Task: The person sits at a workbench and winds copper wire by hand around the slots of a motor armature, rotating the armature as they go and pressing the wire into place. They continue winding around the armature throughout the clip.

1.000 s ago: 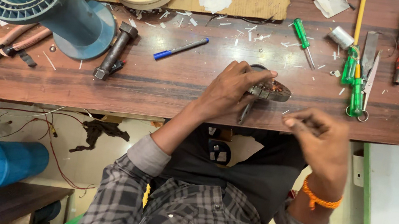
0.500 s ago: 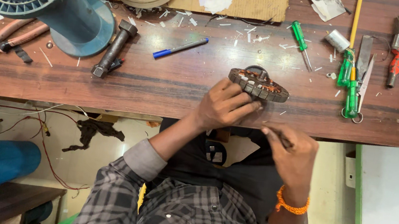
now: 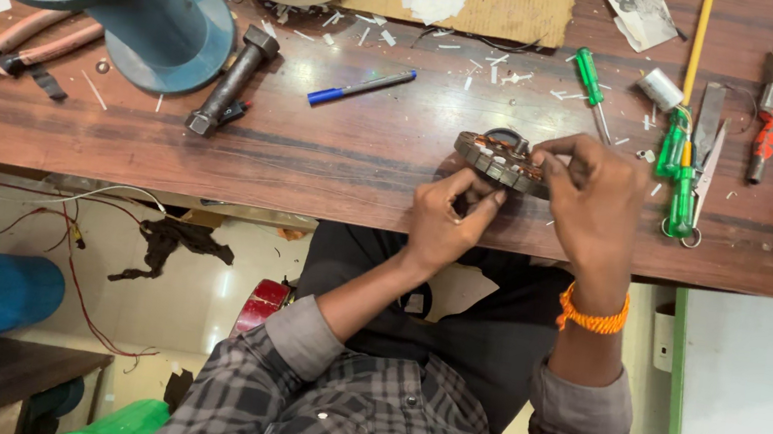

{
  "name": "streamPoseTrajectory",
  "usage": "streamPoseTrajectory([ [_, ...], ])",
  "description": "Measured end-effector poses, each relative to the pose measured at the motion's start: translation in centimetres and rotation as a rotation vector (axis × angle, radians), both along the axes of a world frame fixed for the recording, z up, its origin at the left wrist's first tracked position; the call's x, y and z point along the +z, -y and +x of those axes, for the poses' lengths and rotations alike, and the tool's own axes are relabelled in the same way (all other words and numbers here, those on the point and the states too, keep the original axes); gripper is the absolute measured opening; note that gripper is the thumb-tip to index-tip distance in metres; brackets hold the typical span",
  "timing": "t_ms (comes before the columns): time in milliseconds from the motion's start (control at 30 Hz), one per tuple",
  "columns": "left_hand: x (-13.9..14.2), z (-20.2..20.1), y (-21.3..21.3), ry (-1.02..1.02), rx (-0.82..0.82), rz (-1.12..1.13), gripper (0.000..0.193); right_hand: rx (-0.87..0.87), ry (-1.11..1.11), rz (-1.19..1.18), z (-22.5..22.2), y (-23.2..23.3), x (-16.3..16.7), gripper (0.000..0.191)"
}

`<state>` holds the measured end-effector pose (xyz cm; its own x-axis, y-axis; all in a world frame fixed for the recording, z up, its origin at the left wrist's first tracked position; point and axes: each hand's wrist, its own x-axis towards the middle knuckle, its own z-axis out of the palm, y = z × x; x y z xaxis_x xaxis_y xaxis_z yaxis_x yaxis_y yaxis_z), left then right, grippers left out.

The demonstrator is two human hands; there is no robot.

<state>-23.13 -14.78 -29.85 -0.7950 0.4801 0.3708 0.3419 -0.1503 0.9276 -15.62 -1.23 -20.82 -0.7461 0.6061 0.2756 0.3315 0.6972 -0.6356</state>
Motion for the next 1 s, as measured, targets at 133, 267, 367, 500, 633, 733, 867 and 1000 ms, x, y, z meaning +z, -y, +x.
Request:
streamPoseTrajectory([
  [133, -0.3, 0.6, -0.3, -0.031, 0.054, -0.075, 0.013, -0.075, 0.010, -0.090, -0.4, -3.0, -3.0, 0.008],
  [267, -0.4, -0.1, 0.4, -0.684, 0.148, -0.074, 0.024, -0.037, -0.112, -0.419, 1.8, -5.9, -5.3, 0.012],
  [367, 0.1, -1.8, 0.6, -0.901, 0.073, -0.074, 0.053, -0.004, -0.242, -0.784, 4.3, -6.4, -6.1, 0.012],
  [500, 0.9, -4.9, -0.2, -0.957, -0.135, -0.117, 0.072, 0.081, -0.349, -0.873, 6.4, -5.6, -5.0, 0.010],
  [633, 1.1, -6.0, -0.5, -0.828, -0.302, -0.135, 0.072, 0.160, -0.199, -0.545, 7.3, -2.4, -2.7, 0.010],
  [733, 1.0, -6.2, -0.5, -0.789, -0.320, -0.139, 0.072, 0.037, 0.054, -0.253, 7.2, 1.1, -2.1, 0.009],
  [867, 0.6, -6.7, -0.4, -0.966, -0.330, -0.083, 0.063, 0.197, 0.015, 0.197, 5.6, 3.3, -2.8, 0.012],
  [1000, -0.1, -6.7, 0.3, -1.137, -0.217, 0.017, 0.043, 0.147, -0.070, 0.150, 4.8, 4.7, -3.6, 0.009],
])
